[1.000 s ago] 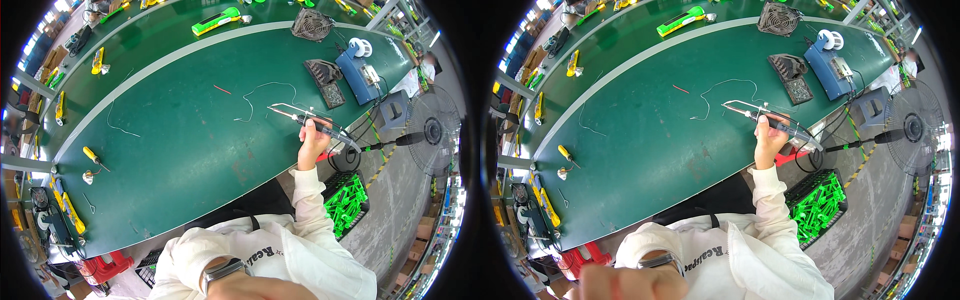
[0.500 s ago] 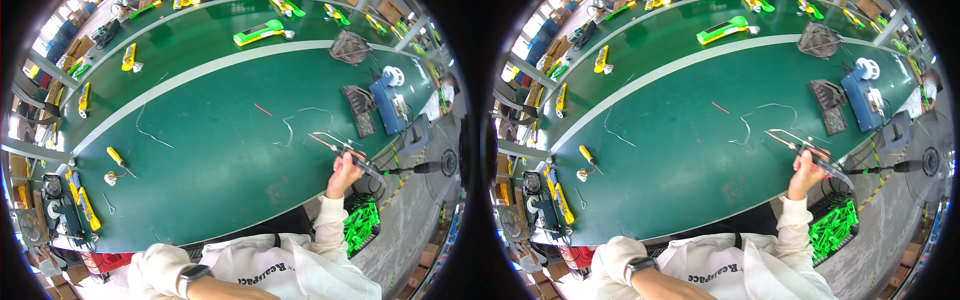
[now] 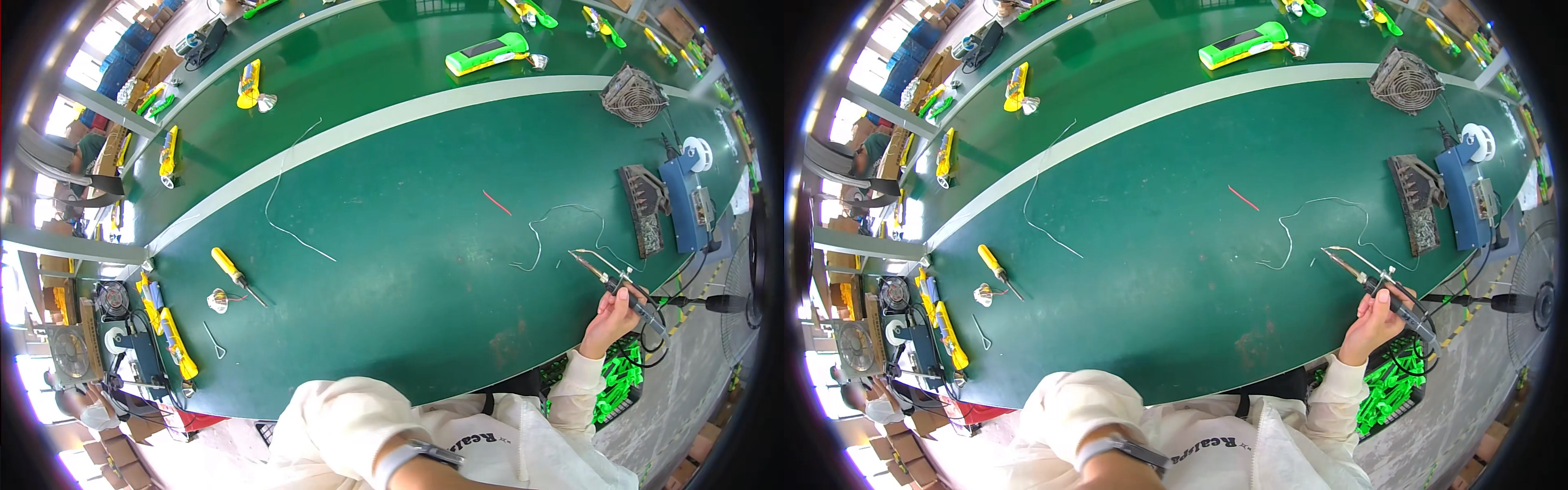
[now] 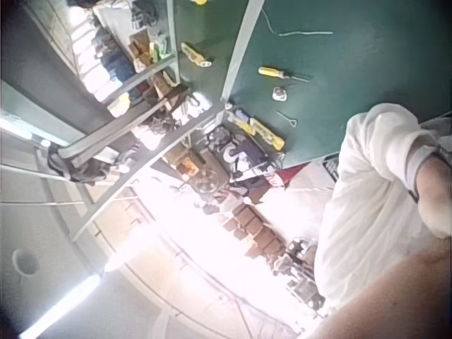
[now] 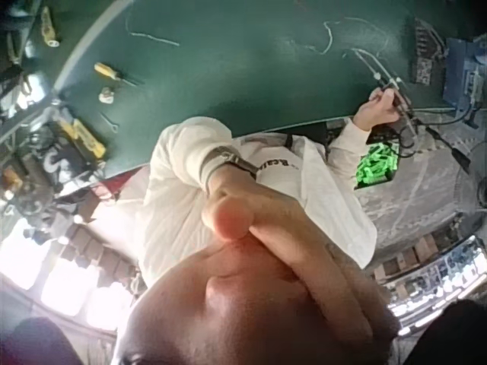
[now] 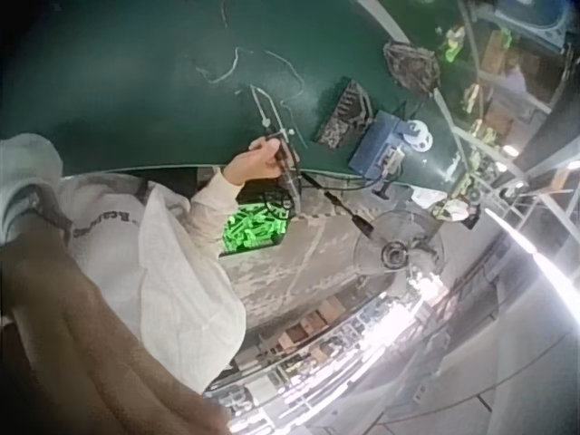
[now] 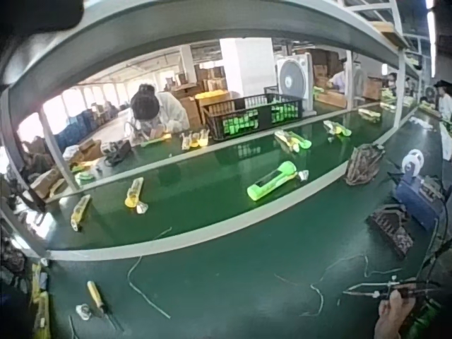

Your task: The person solders wires inside a flashlight casing using a soldering iron, fits the casing pieces together, and places the assembled flashlight on the conveyor belt. They then take another flashlight casing from a crate and solder electrical components inside it.

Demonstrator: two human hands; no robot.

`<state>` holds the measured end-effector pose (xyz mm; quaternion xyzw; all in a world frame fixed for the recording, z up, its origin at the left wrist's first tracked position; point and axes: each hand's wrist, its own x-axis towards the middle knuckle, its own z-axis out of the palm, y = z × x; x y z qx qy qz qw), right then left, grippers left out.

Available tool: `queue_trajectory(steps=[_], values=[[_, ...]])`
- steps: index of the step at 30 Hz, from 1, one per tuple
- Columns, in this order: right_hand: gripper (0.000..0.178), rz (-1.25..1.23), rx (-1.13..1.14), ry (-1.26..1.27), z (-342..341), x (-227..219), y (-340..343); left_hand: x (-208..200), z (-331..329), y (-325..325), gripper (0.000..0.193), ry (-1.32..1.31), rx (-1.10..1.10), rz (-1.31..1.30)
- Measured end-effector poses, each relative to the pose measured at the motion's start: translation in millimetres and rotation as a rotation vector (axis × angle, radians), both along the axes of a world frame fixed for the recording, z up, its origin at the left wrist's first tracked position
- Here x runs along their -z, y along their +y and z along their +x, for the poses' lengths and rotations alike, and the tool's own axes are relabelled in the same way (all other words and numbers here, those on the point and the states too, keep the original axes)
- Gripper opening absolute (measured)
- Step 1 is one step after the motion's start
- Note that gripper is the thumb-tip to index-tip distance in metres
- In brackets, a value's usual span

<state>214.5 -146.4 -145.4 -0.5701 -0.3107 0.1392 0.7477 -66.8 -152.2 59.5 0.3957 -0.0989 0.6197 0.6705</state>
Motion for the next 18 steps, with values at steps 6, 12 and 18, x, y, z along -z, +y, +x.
queue_trajectory(steps=[6,12,18], values=[[0.021,0.002,-0.013,-0.009,3.9,4.8,-3.0,1.3,3.9,-1.3,0.052,0.001,0.017,-0.043],[0.022,0.015,-0.012,-0.032,9.3,10.7,-1.5,3.2,-0.4,0.1,0.054,0.036,0.010,-0.059],[0.024,-0.004,-0.026,-0.010,7.2,9.1,-3.9,0.2,-18.3,10.2,0.056,0.112,0.169,-0.073]])
